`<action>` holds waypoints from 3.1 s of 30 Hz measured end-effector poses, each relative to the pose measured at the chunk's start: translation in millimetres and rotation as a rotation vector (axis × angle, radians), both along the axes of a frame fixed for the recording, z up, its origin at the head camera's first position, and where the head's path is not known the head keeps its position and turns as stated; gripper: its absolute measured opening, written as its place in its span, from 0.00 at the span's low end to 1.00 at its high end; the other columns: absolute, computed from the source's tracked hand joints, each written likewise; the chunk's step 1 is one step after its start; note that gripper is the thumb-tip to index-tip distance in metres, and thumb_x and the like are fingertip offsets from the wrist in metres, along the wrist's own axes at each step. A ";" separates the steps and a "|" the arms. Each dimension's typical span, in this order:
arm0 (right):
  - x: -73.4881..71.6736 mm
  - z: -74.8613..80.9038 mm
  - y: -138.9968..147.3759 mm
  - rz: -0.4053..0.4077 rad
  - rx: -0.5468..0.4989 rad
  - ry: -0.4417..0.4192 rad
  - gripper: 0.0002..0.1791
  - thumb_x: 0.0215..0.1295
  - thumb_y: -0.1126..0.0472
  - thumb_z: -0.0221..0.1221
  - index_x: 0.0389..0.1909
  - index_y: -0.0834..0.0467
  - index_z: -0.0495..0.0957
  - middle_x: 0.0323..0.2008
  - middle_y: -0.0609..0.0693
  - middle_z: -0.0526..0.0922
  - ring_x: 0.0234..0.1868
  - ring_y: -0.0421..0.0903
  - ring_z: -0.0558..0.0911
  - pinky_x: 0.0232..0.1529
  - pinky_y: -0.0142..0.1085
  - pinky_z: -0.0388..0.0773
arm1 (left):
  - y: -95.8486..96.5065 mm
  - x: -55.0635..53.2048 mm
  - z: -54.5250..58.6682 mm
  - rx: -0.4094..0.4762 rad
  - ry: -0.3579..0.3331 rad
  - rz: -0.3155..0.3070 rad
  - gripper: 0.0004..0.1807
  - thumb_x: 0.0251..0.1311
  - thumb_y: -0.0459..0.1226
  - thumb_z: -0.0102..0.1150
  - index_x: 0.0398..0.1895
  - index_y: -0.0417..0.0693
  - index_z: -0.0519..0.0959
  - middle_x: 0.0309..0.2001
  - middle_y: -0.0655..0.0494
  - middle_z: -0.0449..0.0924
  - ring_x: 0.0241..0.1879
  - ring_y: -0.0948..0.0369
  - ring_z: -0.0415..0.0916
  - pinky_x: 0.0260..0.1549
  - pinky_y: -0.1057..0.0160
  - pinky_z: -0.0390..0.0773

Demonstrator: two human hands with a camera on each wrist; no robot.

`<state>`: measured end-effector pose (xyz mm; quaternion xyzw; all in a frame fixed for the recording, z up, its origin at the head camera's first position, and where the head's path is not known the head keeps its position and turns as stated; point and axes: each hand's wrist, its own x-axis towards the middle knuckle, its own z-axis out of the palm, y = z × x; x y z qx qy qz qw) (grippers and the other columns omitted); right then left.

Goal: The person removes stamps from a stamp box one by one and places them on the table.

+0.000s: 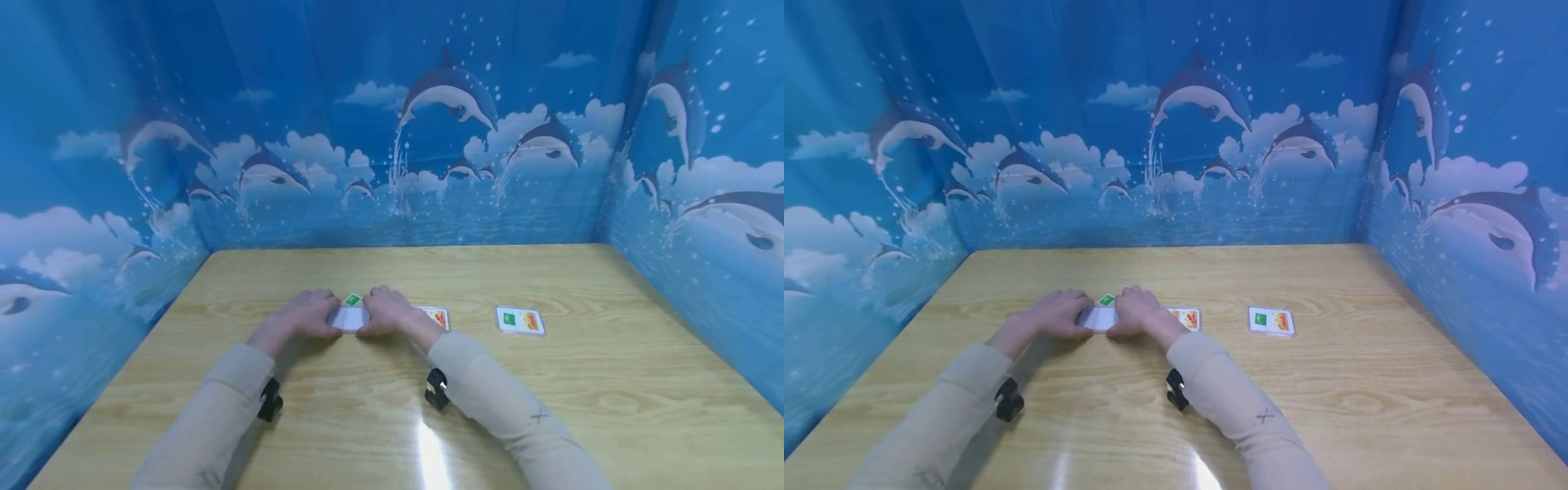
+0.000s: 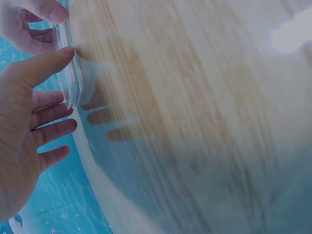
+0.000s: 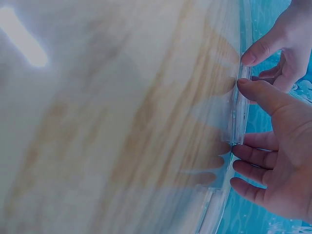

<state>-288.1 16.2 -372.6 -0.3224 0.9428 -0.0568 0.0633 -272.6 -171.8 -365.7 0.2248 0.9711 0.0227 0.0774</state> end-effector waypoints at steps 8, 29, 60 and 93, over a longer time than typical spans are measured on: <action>-0.7 -0.5 0.1 0.008 0.025 0.003 0.34 0.52 0.38 0.62 0.51 0.59 0.74 0.43 0.50 0.74 0.40 0.43 0.69 0.37 0.33 0.70 | 1.4 -0.1 -0.1 -0.007 -0.043 0.040 0.31 0.52 0.52 0.62 0.56 0.45 0.72 0.51 0.49 0.72 0.49 0.53 0.70 0.50 0.52 0.68; 1.2 1.2 2.2 0.043 0.062 0.060 0.35 0.52 0.35 0.61 0.51 0.58 0.74 0.44 0.51 0.74 0.41 0.43 0.70 0.37 0.33 0.70 | 1.1 0.3 -0.7 0.006 -0.056 0.029 0.30 0.53 0.52 0.62 0.55 0.45 0.73 0.51 0.49 0.73 0.47 0.53 0.70 0.49 0.52 0.69; -4.0 -2.0 2.3 0.039 0.102 0.079 0.36 0.51 0.33 0.60 0.52 0.56 0.73 0.44 0.50 0.74 0.41 0.43 0.69 0.37 0.33 0.69 | 0.5 -0.2 1.9 0.055 -0.049 0.021 0.26 0.52 0.49 0.63 0.49 0.42 0.75 0.43 0.51 0.73 0.41 0.56 0.72 0.43 0.55 0.73; 3.1 16.3 71.1 0.045 -0.018 0.102 0.37 0.56 0.40 0.60 0.59 0.62 0.69 0.52 0.56 0.74 0.52 0.51 0.73 0.49 0.42 0.72 | 40.9 -1.2 16.6 0.018 0.287 -0.113 0.14 0.58 0.47 0.56 0.33 0.44 0.77 0.28 0.56 0.74 0.28 0.59 0.72 0.31 0.58 0.73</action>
